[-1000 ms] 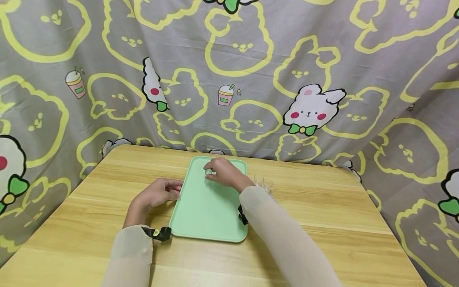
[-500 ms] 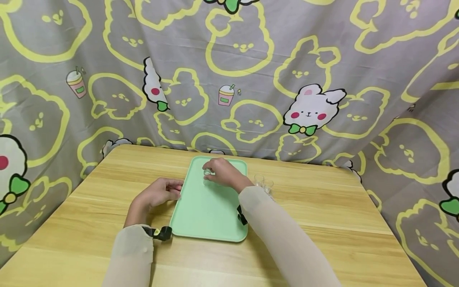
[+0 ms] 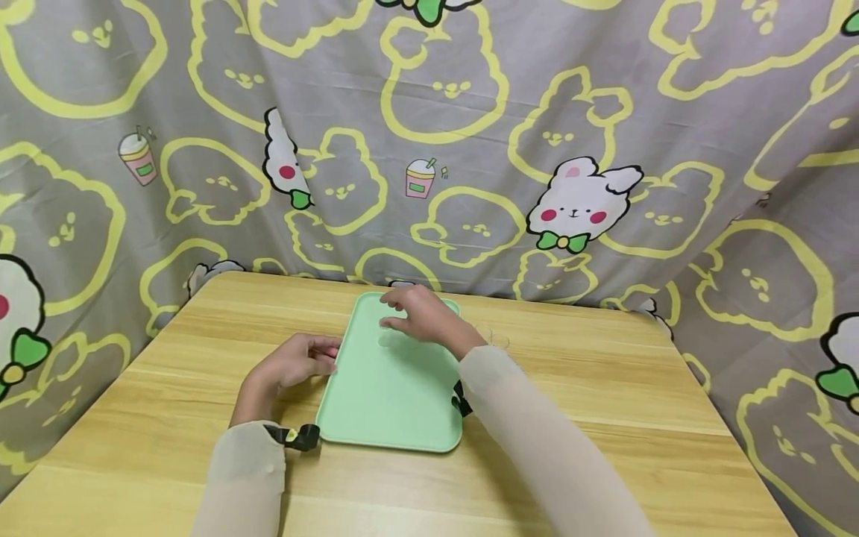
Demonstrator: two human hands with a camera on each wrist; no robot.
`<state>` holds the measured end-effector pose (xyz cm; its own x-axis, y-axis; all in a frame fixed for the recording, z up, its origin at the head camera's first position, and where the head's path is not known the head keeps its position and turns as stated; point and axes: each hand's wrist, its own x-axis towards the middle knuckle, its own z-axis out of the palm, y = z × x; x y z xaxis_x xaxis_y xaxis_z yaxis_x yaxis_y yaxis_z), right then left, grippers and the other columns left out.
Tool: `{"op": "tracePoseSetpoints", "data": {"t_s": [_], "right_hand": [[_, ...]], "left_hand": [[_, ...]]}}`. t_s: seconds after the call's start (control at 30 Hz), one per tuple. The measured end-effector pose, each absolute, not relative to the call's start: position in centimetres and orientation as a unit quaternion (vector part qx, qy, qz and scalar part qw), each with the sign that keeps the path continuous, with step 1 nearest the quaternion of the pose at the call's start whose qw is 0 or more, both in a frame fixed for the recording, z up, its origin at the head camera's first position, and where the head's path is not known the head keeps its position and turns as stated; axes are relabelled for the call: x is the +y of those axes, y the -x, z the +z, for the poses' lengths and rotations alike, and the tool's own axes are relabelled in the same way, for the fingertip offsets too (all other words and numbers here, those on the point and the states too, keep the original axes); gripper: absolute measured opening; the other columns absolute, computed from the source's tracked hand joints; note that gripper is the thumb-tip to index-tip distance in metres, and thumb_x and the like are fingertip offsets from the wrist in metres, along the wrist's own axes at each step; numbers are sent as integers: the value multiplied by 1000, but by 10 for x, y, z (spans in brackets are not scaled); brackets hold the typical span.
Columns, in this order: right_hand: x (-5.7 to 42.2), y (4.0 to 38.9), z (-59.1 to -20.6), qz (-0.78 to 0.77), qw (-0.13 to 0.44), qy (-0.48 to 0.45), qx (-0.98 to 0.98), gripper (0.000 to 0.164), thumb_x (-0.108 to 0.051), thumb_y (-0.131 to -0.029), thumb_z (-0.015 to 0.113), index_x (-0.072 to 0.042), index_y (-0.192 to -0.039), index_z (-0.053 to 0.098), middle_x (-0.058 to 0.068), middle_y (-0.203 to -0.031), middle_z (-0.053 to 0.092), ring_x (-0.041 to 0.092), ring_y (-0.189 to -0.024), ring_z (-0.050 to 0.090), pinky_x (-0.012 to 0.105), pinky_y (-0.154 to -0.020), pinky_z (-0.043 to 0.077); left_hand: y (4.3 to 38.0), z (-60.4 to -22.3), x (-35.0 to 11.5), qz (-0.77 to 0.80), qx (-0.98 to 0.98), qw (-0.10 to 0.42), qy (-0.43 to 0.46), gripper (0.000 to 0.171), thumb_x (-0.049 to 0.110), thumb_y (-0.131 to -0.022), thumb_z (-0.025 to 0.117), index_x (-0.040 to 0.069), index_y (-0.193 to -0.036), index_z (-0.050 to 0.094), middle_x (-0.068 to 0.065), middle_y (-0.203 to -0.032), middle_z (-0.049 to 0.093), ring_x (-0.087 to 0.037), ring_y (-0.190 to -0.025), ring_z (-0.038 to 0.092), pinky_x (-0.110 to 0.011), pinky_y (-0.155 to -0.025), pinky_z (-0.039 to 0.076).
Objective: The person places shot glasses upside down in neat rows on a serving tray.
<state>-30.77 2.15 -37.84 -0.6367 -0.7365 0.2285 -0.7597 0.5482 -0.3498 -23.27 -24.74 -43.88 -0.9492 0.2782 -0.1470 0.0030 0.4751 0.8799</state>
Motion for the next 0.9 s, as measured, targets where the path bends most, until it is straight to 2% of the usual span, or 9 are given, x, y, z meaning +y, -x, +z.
{"op": "tracePoseSetpoints", "data": {"t_s": [0.3,0.5,0.9], "right_hand": [[56,301,-357,212,64,-432,-874,42,-25,-96,74,-3,-131,68,12,-122,72,27,-104,70,38,-92,55],[84,295,-348,202,97,-438,-871,39,-26,-96,75,-3,-127,70,11,-115,72,27,-101,69,39,-88,56],[141,283,-355,197,122,-407,-884,36,-27,-94,77,-4,-122,73,10,-111,73,24,-97,68,42,-87,55]], "left_hand": [[232,-439,-248,504,849,136,-84,52,-2,-93,69,-12,-141,53,-21,-121,64,-26,-104,59,-28,-81,52],[233,-438,-248,502,850,137,-80,52,-2,-94,69,-11,-142,53,-19,-121,64,-25,-104,59,-30,-82,51],[233,-439,-249,501,851,132,-81,51,-2,-92,69,-11,-140,55,-17,-118,66,-24,-103,60,-27,-82,51]]}}
